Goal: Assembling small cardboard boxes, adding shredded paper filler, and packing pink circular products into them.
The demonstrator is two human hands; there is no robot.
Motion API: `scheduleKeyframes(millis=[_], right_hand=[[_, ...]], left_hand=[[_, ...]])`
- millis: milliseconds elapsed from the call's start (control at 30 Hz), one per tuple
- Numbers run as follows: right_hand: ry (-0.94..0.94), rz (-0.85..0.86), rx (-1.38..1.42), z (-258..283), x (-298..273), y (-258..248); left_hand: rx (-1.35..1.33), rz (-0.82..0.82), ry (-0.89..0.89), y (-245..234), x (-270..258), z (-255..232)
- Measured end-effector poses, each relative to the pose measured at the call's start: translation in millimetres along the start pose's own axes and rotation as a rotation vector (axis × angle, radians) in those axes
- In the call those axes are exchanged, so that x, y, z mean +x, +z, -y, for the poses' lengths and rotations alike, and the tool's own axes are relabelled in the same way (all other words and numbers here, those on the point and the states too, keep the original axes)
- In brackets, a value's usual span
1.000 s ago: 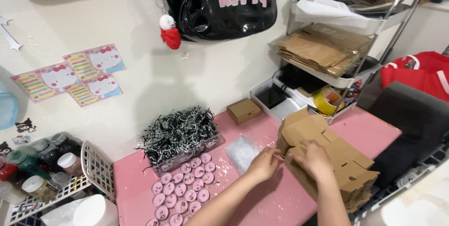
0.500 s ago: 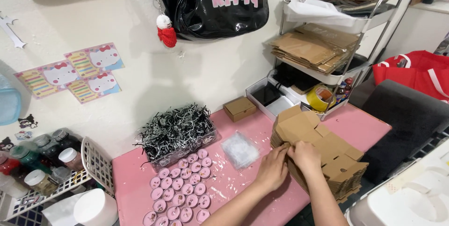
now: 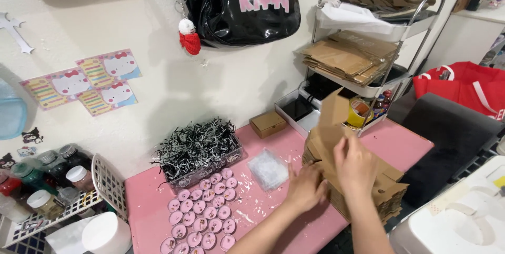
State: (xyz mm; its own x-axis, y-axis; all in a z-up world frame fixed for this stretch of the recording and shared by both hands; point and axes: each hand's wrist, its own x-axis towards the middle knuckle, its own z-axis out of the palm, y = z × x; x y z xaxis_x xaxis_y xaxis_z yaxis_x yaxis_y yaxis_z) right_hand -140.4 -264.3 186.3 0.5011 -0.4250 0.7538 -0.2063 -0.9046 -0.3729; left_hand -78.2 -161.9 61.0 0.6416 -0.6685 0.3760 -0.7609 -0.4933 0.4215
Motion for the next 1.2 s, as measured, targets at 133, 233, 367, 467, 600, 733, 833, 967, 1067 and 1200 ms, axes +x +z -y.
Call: scheduleKeyframes(millis=[133,233,367,467,600,733,833,967,1067,1200], right_hand=[[-0.082,-0.012,0.145,11.8,-58.4,9.6],[-0.145,0.194,0.338,20.7,-93.0,21.6],[-0.258,0.314,0.507,43.8,-120.2,35.0],[-0.389,0.418,0.638,61.2,-120.2,23.5],[-0.384,0.432,0.667,53.8,-104.9,-0.9],[-0.209,0.338,0.853,-6.1,-95.3,40.4],[0.146,0.567,1.305,-10.1,-105.7,52.1],[0.146,0.814,1.641,-12.7,-132.1,73.2],[0.081,0.786,1.580,-15.2,-142.4,85.9],[0.118,0.658,1.370,-51.9,-162.8,137.3]], left_hand=[[-0.592,-0.063,-0.231,-77.2,-24.0,-15.2],[-1.587,-0.088,-0.512,-100.5,-45.5,-6.4],[-1.304,-0.289,-0.298,-55.8,-64.4,56.0],[-1.230,-0.398,-0.456,-4.4,-76.1,133.8],[-0.852,-0.533,-0.585,-27.5,-89.0,192.2],[-1.452,-0.457,-0.600,-90.8,-102.1,173.4],[-1.674,-0.231,-0.646,-93.3,-105.5,171.6],[-1.656,-0.128,-0.700,-67.7,-102.3,183.7],[-1.660,-0.119,-0.730,-67.0,-103.6,182.0],[-1.627,-0.086,-0.774,-77.7,-103.5,168.8]])
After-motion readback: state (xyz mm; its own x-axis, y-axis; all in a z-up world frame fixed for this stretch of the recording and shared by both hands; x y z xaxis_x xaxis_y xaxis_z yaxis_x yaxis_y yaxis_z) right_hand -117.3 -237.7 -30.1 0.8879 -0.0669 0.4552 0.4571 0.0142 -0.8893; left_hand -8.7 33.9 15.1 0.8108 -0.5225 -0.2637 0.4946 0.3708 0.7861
